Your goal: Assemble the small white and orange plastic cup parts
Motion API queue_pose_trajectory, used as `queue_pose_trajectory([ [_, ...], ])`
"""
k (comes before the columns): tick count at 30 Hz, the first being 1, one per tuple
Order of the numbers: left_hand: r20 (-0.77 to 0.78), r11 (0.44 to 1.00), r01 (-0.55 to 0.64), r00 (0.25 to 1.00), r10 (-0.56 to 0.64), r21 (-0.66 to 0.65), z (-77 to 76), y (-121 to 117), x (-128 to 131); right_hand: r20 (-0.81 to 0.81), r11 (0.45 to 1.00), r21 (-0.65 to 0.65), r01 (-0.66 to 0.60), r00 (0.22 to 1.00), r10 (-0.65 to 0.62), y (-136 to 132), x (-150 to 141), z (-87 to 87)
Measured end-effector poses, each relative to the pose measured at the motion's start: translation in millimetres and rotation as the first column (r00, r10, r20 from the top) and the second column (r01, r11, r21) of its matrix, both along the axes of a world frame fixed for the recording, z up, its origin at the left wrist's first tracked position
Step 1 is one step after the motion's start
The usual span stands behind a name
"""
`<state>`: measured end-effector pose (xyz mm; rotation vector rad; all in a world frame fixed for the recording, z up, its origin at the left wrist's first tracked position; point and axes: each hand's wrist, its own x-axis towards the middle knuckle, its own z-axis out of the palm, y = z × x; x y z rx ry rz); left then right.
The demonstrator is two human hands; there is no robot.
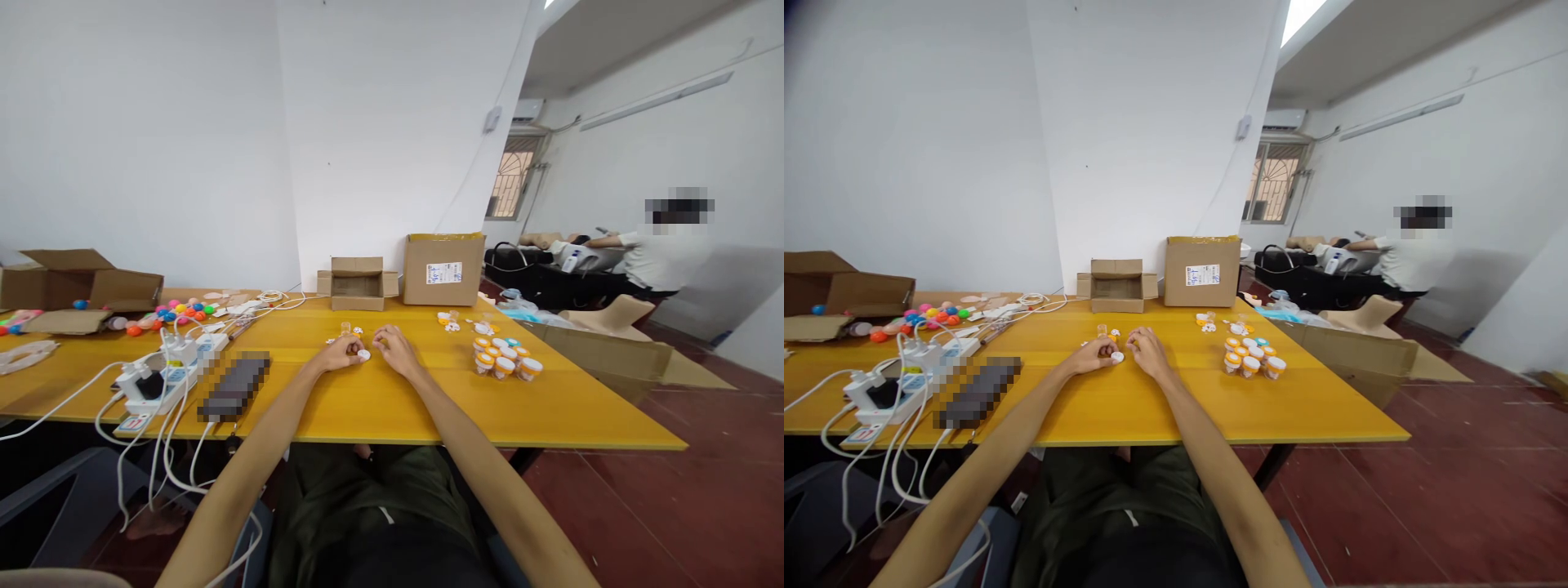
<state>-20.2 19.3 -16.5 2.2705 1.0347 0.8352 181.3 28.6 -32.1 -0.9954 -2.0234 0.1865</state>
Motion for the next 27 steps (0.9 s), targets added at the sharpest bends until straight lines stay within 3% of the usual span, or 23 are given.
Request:
queue_pose_trajectory([
  [4,-0.001,1.0,-0.009,1.0,0.009,-0.004,-1.0,0.2,0.2,0.02,0.993,0.019,0.115,0.993,-0.115,7.3,9.6,-5.8],
  [8,-0.004,1.0,-0.018,1.0,0.018,0.0,-1.7,0.4,0.0,0.057,0.99,0.035,0.138,0.989,-0.14,9.8,13.4,-10.4],
  [19,0.008,0.999,-0.01,1.0,0.01,0.032,-0.5,-1.0,-0.4,0.097,0.999,-0.029,-0.045,0.994,0.048,-14.1,-5.6,7.4],
  [27,0.02,1.0,-0.021,1.0,0.021,0.021,-0.4,-3.5,1.0,0.117,0.995,-0.043,-0.095,0.988,0.099,-19.5,-7.5,9.3],
])
